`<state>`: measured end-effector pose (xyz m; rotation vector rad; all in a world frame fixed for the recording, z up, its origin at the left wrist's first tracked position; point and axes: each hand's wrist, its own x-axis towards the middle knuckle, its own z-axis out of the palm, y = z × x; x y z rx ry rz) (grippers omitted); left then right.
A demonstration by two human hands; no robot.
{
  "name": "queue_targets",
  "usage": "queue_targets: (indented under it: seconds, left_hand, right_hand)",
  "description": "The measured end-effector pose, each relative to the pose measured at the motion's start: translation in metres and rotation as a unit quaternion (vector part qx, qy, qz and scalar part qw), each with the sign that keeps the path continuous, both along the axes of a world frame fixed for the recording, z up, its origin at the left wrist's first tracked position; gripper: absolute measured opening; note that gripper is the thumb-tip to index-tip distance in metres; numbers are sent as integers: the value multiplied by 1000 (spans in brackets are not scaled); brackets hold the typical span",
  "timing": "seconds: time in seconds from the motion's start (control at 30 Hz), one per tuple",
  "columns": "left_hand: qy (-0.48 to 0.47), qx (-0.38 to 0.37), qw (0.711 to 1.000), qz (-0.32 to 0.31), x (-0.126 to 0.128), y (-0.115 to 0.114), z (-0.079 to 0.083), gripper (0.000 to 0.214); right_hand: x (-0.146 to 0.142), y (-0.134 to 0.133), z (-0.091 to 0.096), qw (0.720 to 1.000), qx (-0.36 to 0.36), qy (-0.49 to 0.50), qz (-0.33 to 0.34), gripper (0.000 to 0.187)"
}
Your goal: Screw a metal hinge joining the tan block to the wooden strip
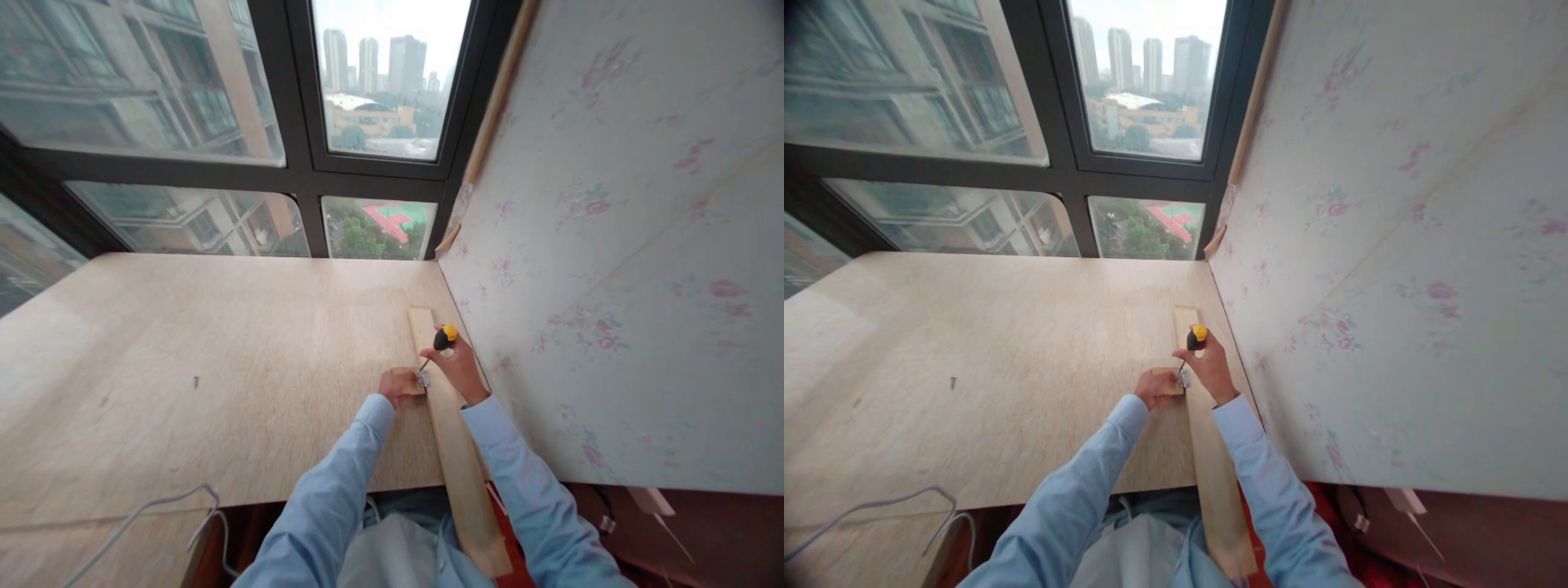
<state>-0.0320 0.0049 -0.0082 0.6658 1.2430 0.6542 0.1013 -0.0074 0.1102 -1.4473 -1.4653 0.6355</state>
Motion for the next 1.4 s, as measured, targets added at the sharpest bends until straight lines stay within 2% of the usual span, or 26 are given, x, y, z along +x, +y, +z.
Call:
queue_targets:
  seconds: [0.17, 0.27, 0.33, 0.4, 0.47, 0.53, 0.6, 0.73, 0.83, 0.97, 1.07, 1.17, 1.27, 1.4]
  left_hand:
    - [-4, -25, 998, 54, 0, -1, 4, 24]
    - [-11, -35, 997, 62, 0, -1, 7, 24]
    - [-16, -38, 997, 64, 0, -2, 9, 24]
    - [-24, -38, 997, 65, 0, -2, 10, 23]
    - [-32, -36, 997, 65, 0, -3, 12, 22]
    - [-36, -37, 996, 66, -1, -3, 12, 22]
    - [-38, -39, 996, 67, -1, -3, 11, 22]
    - [-44, -39, 996, 70, -1, -2, 9, 22]
    - [-48, -37, 996, 72, -1, -2, 9, 23]
    - [-55, -33, 996, 69, -3, -3, 9, 23]
    - [-57, -31, 996, 67, -3, -3, 8, 23]
    - [-51, -30, 996, 73, -1, -2, 6, 23]
    - [-44, -27, 996, 76, 0, -1, 4, 23]
    - [-47, -17, 996, 70, -1, -3, 3, 23]
  right_hand:
    - [6, -5, -7, 982, -22, 143, 119, 70]
    - [11, -8, -4, 970, -41, 178, 162, 68]
    - [11, -8, 1, 969, -49, 172, 168, 64]
    - [9, -8, 6, 980, -50, 136, 139, 59]
    - [6, -7, 9, 994, -40, 70, 72, 56]
    - [3, -5, 9, 1000, -22, -1, 1, 59]
    - [1, -4, 7, 999, -6, -35, -29, 66]
    - [3, -4, -2, 997, -3, 64, 42, 75]
    - [8, -6, -3, 982, -23, 155, 108, 74]
    - [13, -8, 2, 971, -51, 191, 137, 69]
    - [13, -8, 8, 982, -47, 145, 108, 65]
    - [9, -7, 12, 998, -30, 48, 32, 64]
    - [6, -6, 11, 999, -11, -40, -35, 68]
    - [5, -5, 6, 995, -6, -85, -52, 74]
